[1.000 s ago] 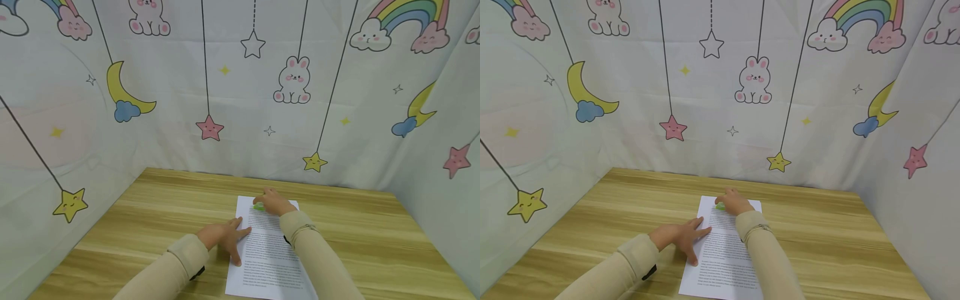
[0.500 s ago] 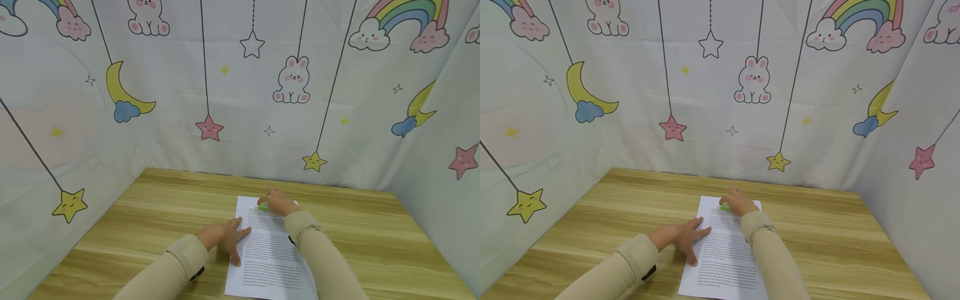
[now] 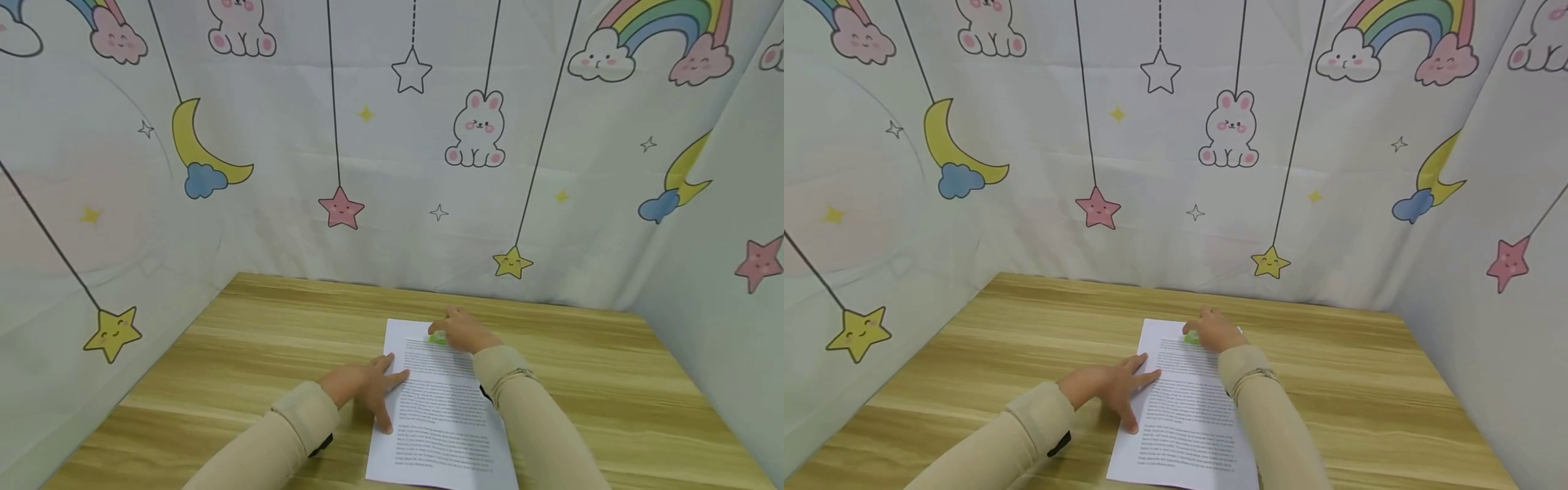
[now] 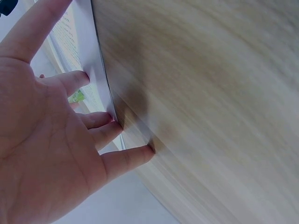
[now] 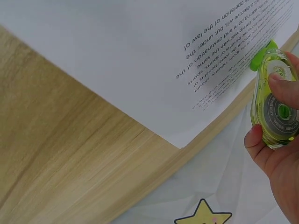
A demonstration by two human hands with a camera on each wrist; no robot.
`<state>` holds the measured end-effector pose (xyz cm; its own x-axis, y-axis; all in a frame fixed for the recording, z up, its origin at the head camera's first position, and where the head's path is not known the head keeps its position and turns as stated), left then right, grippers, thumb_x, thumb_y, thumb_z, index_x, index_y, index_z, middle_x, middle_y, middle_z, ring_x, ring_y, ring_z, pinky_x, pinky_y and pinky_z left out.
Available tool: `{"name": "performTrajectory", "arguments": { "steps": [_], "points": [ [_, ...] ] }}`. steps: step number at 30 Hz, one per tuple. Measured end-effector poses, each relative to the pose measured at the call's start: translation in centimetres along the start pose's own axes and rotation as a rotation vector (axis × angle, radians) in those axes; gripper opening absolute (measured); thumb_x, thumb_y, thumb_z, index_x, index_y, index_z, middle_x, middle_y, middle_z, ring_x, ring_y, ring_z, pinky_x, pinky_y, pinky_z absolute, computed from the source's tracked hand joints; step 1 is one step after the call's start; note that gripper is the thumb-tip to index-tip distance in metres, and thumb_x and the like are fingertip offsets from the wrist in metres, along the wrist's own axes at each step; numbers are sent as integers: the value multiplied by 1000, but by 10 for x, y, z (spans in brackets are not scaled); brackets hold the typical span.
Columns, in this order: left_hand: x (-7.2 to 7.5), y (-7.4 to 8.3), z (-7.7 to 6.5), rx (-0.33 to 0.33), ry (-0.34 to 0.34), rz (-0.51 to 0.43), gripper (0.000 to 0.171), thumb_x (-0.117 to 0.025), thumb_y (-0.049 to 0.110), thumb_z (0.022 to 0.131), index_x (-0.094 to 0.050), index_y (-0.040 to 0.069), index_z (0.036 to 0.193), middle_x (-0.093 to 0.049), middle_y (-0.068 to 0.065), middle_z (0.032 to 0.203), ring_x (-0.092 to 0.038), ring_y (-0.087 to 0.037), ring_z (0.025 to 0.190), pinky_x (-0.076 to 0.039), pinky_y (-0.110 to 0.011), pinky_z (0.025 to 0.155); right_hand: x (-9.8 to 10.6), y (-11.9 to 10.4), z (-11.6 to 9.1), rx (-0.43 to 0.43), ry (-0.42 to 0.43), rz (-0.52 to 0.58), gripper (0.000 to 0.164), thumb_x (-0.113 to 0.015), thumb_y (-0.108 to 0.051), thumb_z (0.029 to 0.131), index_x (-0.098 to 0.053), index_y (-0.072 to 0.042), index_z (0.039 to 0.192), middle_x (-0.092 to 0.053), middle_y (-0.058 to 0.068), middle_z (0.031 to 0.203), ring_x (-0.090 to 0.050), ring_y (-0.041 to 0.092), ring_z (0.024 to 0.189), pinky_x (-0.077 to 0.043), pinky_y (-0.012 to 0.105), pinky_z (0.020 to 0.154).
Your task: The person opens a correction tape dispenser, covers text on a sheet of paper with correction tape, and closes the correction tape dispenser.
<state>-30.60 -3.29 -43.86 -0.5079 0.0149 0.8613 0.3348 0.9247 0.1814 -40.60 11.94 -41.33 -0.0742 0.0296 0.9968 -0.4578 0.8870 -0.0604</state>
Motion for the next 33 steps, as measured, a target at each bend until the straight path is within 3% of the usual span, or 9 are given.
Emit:
{"name": "performTrajectory", "arguments": {
  "steps": [12,17,22,25,29,33],
  "points": [
    [1,1,-1,2,4,-19,99,-79,49,63,-24,38,144,-5,-4,156,-9,-27,144,-24,-54,108,-2,8,-3,7,16,26,40,-50,2,90,-66,-28,111,-50,15,121,-46,31,113,-40,48,96],
    [1,0,-1,4,5,-20,99,-80,49,62,-25,38,144,-5,-4,156,-9,-27,143,-24,-54,108,-1,8,-3,12,18,19,41,-50,2,89,-66,-28,111,-50,10,104,-46,25,98,-42,43,88],
    [1,0,0,13,4,-17,99,-80,49,62,-25,39,144,-5,-4,156,-9,-26,144,-24,-55,108,0,10,-5,24,33,39,39,-49,2,90,-67,-27,111,-50,11,104,-45,25,97,-42,44,87],
    [1,0,0,10,2,-14,100,-80,49,62,-24,38,144,-5,-4,156,-9,-26,144,-24,-54,108,0,15,-8,35,65,99,38,-52,1,89,-66,-25,112,-50,11,100,-45,24,91,-41,40,80],
    [-1,1,1,0,1,-23,100,-80,48,61,-25,38,144,-5,-3,156,-9,-26,143,-24,-55,108,1,27,-15,24,130,259,38,-56,-2,88,-63,-22,118,-46,7,87,-40,18,77,-35,32,67],
    [-1,0,1,1,12,-23,100,-81,47,62,-25,37,144,-5,-4,156,-10,-26,143,-24,-55,108,5,38,-22,-10,189,379,40,-57,-5,88,-58,-21,125,-46,5,90,-45,15,78,-40,30,68]
  ]
}}
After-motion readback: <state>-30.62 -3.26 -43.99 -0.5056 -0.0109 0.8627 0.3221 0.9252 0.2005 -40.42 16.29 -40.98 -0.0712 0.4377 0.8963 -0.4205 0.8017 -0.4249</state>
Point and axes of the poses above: each hand's wrist, its own z-axis towards the middle knuckle, its own x-axis out of the back of the hand, y = z × x, the point moved 7 cm from there along z, towards the middle knuckle
